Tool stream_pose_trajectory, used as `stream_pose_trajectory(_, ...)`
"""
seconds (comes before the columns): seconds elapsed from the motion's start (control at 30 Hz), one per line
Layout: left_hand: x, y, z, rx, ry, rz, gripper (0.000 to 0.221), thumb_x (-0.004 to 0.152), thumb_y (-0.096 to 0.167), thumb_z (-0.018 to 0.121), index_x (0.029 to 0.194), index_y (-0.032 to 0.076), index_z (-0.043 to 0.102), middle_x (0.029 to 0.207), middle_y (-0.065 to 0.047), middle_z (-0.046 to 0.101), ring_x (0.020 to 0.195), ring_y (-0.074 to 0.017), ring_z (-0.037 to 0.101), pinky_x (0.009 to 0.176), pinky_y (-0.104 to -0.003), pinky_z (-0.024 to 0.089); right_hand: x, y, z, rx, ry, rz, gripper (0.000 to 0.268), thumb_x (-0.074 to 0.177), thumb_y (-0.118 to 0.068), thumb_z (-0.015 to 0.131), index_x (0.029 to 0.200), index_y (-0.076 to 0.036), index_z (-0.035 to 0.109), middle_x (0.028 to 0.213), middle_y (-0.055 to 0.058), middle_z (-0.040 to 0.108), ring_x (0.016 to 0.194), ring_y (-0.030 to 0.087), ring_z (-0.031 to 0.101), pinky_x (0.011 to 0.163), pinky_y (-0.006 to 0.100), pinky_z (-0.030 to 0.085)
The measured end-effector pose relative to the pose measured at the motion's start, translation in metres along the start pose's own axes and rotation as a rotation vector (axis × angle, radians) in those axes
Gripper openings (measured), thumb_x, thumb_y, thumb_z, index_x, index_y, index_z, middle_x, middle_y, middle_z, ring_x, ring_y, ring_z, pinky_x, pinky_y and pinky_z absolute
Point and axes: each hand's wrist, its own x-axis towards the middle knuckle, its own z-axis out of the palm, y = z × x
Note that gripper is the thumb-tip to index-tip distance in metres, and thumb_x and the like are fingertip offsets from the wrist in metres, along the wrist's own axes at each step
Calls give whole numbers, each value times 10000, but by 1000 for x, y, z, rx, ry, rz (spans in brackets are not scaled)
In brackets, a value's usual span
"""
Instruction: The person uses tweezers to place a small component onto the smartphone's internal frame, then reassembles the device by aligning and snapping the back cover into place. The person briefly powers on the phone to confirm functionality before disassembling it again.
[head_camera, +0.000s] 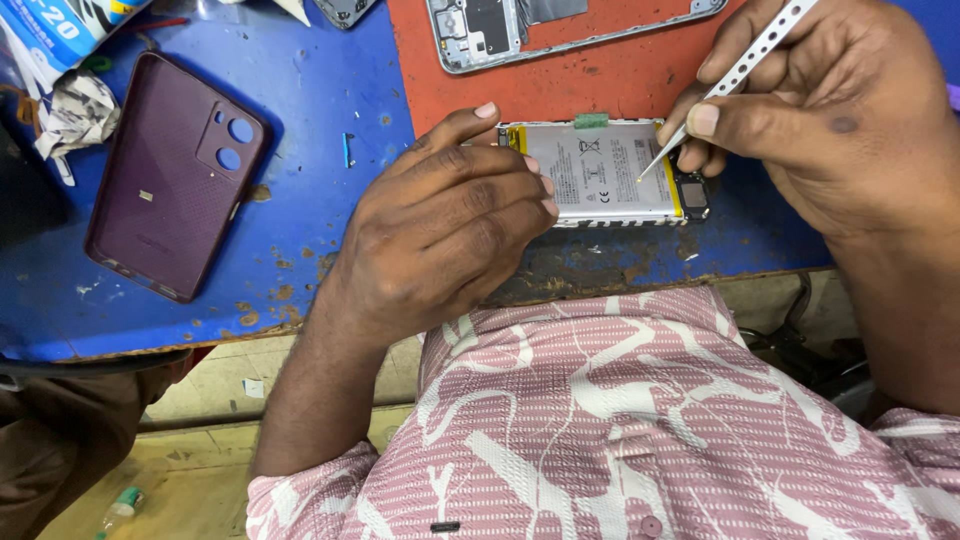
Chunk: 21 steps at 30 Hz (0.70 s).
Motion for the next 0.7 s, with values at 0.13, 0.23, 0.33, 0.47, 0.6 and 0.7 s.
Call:
stream_pose_trajectory(0.13, 0, 0, -1, 1, -7, -5, 168, 941, 4, 837, 1063, 46, 730, 1113, -71, 730, 1125, -226, 699, 1209, -516, 486, 1, 1, 0, 14, -5, -1, 182, 970, 72, 664, 1117, -14, 600, 857, 166, 724, 742, 182, 737, 669, 256, 610)
stream_pose_trajectory(0.23, 0, 0, -1, -3, -5, 1, 167, 946, -2, 835, 1065, 44, 727, 1119, -74, 730, 1129, -229, 701, 1212, -516, 486, 0, 1, 0, 33, 3, -1, 194, 964, 79, 662, 1121, -15, 600, 860, 167, 726, 748, 187, 740, 668, 257, 610)
stream_pose_trajectory(0.33, -1, 0, -1, -6, -3, 6, 170, 944, -6, 835, 1066, 38, 726, 1120, -80, 729, 1126, -235, 700, 1210, -519, 486, -2, 3, -2, 44, 15, -5, 189, 974, 93, 661, 1122, -5, 598, 878, 183, 726, 762, 203, 742, 681, 267, 614)
stream_pose_trajectory(0.47, 0, 1, 1, 0, 12, 5, 174, 945, -4, 844, 1062, 41, 723, 1115, -77, 725, 1122, -235, 701, 1203, -513, 502, -6, 13, -14, 41, 4, -80, 132, 1024, 107, 661, 1094, 18, 592, 926, 219, 718, 806, 241, 750, 711, 303, 635)
stream_pose_trajectory(0.6, 3, 4, 1, 16, 47, 19, 195, 924, -28, 835, 1055, 17, 697, 1101, -91, 707, 1110, -247, 698, 1157, -502, 550, -14, 26, -31, 155, -3, -154, 107, 1079, 83, 654, 1091, 0, 588, 975, 232, 719, 881, 272, 763, 762, 340, 658)
stream_pose_trajectory(0.7, 8, 7, 3, -4, 105, 43, 223, 971, -60, 824, 1105, -21, 651, 1118, -126, 683, 1101, -272, 690, 1034, -435, 600, -26, 34, -36, 201, 77, -202, 103, 1122, 71, 643, 1114, -13, 582, 1022, 226, 720, 895, 280, 756, 814, 363, 660)
